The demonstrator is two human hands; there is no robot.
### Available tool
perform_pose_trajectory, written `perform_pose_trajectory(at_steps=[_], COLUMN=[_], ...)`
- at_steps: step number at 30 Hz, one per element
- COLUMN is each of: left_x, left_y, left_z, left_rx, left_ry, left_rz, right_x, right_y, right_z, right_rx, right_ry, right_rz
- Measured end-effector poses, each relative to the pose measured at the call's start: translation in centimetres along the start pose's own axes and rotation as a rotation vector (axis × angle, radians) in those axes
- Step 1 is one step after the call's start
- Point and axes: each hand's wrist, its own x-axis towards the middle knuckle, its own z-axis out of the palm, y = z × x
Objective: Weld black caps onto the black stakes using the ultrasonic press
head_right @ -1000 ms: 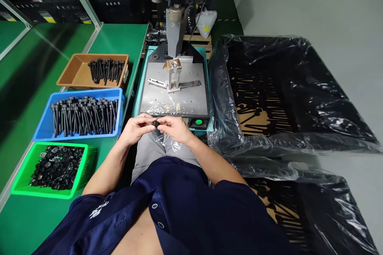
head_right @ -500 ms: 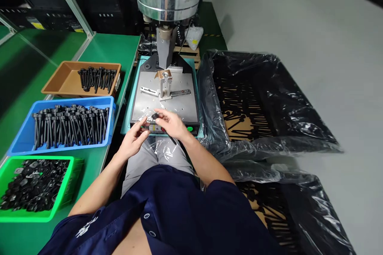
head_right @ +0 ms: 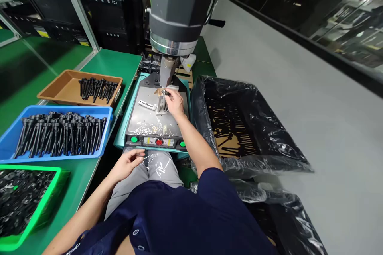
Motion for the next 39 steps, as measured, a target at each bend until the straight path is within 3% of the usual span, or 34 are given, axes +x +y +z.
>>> perform_pose_trajectory(at_steps=[10, 18, 25, 28, 31, 35, 39], left_x=[-0.7, -0.7, -0.3, 0.1, 0.6, 1.2, 1.9], left_y=[-1.2, -1.7, -1.9, -1.8, -1.5, -0.7, -0.4], left_z=[-0.4, -0.5, -0.3, -0.2, -0.2, -0.9, -1.9], left_rx=[-0.032, -0.04, -0.035, -0.043, -0.051, -0.021, -0.003], left_ry=[-0.023, 0.019, -0.009, 0.0, -0.007, 0.013, 0.038], left_rz=[-0.07, -0.09, -0.075, -0.06, -0.036, 0.008, 0.033], right_x=[2.9, 3.2, 3.4, 3.1, 2.2, -1.3, -6.9], right_y=[0.8, 0.8, 0.6, 0.4, 0.8, 2.8, 5.1], right_z=[1.7, 0.2, 1.2, 1.5, 0.9, -1.4, -4.2], right_rx=[0.017, -0.028, -0.114, -0.12, -0.052, -0.1, -0.346], right_ry=[-0.026, -0.11, -0.073, -0.051, -0.047, 0.024, -0.218], right_rz=[0.155, 0.003, 0.089, 0.056, 0.01, 0.164, 0.307])
